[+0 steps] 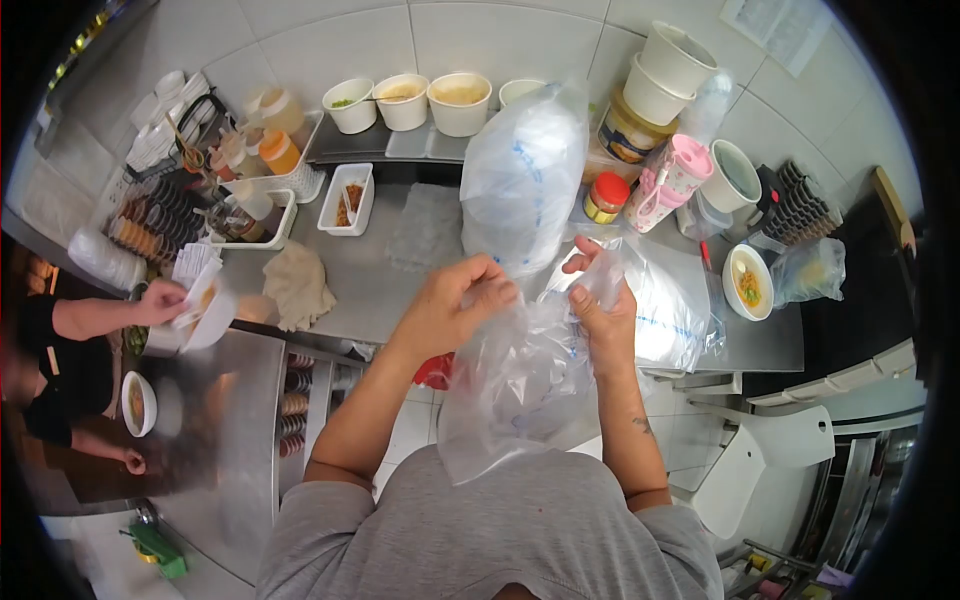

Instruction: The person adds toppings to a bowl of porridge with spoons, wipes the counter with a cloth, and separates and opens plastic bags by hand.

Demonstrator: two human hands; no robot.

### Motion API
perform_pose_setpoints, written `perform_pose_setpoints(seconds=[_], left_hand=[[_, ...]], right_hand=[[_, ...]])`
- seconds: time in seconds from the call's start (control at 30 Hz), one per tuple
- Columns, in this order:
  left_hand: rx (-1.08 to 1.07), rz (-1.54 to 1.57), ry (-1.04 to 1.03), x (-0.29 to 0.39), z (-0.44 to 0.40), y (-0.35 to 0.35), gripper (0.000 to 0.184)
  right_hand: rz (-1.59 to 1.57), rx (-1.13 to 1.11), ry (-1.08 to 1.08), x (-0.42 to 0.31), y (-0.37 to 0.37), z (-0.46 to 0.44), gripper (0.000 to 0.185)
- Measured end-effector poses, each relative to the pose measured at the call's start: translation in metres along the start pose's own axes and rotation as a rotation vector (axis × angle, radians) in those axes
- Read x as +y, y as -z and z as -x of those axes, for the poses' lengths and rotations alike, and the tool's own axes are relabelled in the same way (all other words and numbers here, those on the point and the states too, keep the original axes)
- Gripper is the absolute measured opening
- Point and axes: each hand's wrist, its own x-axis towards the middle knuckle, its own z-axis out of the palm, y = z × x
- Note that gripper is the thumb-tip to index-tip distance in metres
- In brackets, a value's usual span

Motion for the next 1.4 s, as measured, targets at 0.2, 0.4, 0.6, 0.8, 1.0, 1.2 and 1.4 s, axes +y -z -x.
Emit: perform_pose_setpoints(seconds=[0.2,0.4,0.6,0.8,1.0,1.2,1.4], left_hand=[[-0.086,-0.047,-0.228,0.025,-0.004,-0.003,0.016],[-0.016,-0.049,-0.005,0.03,-0.003,-0.009,0.012],[0.268,-0.346,-0.373,0.019,-0.017,-0.028,0.011],[0.418,-0.573,-0.356,0.006,-0.022,-0.031,0.014],[0.257,0.746,-0.21,0.035,-0.029,-0.008,0.015],[0.206,1.079,-0.163,0.035,-0.014,0.055,0.024],[0.235,0.972,-0.093,0.036,0.0,0.035,0.028]], right_hand=[[-0.014,0.105,0.055,0.003,-0.003,-0.002,0.044],[-0.147,0.281,-0.06,-0.003,0.002,-0.003,0.041],[-0.206,-0.079,-0.114,-0.017,-0.014,-0.008,0.033],[-0.097,-0.107,-0.281,-0.007,-0.017,-0.023,0.029],[-0.552,-0.27,-0.1,0.006,0.002,-0.027,0.029],[-0.371,-0.346,-0.096,0.021,0.044,-0.028,0.038],[-0.07,-0.636,-0.1,0.017,0.022,-0.023,0.018]])
